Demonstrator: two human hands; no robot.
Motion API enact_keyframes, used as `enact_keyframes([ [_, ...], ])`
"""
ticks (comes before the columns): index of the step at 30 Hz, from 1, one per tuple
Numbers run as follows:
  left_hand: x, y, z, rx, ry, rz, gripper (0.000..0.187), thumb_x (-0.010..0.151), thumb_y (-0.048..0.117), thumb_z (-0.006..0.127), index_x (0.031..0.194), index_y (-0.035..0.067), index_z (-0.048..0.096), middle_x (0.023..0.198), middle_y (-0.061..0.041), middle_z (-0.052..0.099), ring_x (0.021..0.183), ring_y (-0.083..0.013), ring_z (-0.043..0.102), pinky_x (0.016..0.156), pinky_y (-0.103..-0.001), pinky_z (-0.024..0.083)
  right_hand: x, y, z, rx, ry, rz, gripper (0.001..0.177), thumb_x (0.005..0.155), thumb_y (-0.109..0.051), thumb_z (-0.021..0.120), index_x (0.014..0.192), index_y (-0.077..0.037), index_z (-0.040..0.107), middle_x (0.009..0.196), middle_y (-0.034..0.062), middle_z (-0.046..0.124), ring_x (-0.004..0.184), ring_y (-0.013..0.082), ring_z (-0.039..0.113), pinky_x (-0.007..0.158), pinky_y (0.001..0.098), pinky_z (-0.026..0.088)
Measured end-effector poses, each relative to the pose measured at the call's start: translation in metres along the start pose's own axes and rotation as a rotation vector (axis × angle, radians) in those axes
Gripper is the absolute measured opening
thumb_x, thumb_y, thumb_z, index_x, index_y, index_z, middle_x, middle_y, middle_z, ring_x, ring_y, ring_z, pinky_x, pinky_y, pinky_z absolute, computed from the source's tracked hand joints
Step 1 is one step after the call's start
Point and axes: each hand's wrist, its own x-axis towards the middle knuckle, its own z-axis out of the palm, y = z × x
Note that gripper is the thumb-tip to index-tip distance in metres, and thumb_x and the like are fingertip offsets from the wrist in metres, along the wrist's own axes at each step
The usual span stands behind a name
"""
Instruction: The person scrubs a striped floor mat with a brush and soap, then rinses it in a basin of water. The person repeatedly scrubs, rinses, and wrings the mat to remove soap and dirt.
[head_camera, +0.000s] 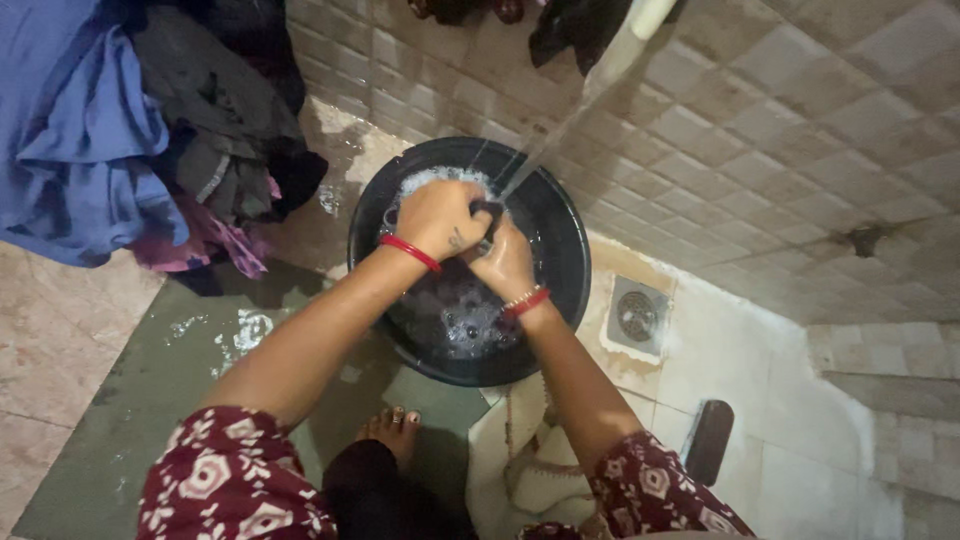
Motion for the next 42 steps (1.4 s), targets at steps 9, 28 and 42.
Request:
enact_keyframes([
  [9,0.005,0.011,-0.060,-0.346,0.382,0.035,0.019,0.080,0.018,0.075,0.090,0.003,0.076,0.076,-0.019,0.071,0.069,-0.0307,0.071,0.064,-0.039,0.053,0.007,0.097,0.004,0.860,-0.108,0.098,0.029,0.095,-0.003,0.067,0.124,-0.004,0.065,0.103,-0.0036,0.065,0.096,0.0091,0.060,0.086,0.0242,0.049],
  [28,0.018,-0.030,-0.068,-1.032,0.020,0.062,0.025,0.090,-0.001,0.058,0.111,-0.003,0.072,0.101,-0.007,0.074,0.094,-0.0128,0.067,0.086,-0.026,0.053,0.056,-0.006,-0.189,0.710,0.465,-0.149,0.011,0.096,-0.005,0.078,0.101,0.000,0.070,0.094,0.0010,0.069,0.086,0.0113,0.062,0.081,0.0257,0.051],
  [42,-0.039,-0.153,0.156,0.841,-0.946,-0.036,0.072,0.095,0.051,0.061,0.155,0.018,0.040,0.163,-0.017,0.028,0.152,-0.0407,0.023,0.118,-0.069,0.015,-0.081,0.090,0.127,-0.436,-0.520,-0.349,0.065,0.070,-0.028,0.078,0.129,-0.004,0.067,0.135,0.0258,0.063,0.117,0.0428,0.060,0.095,0.0506,0.048],
])
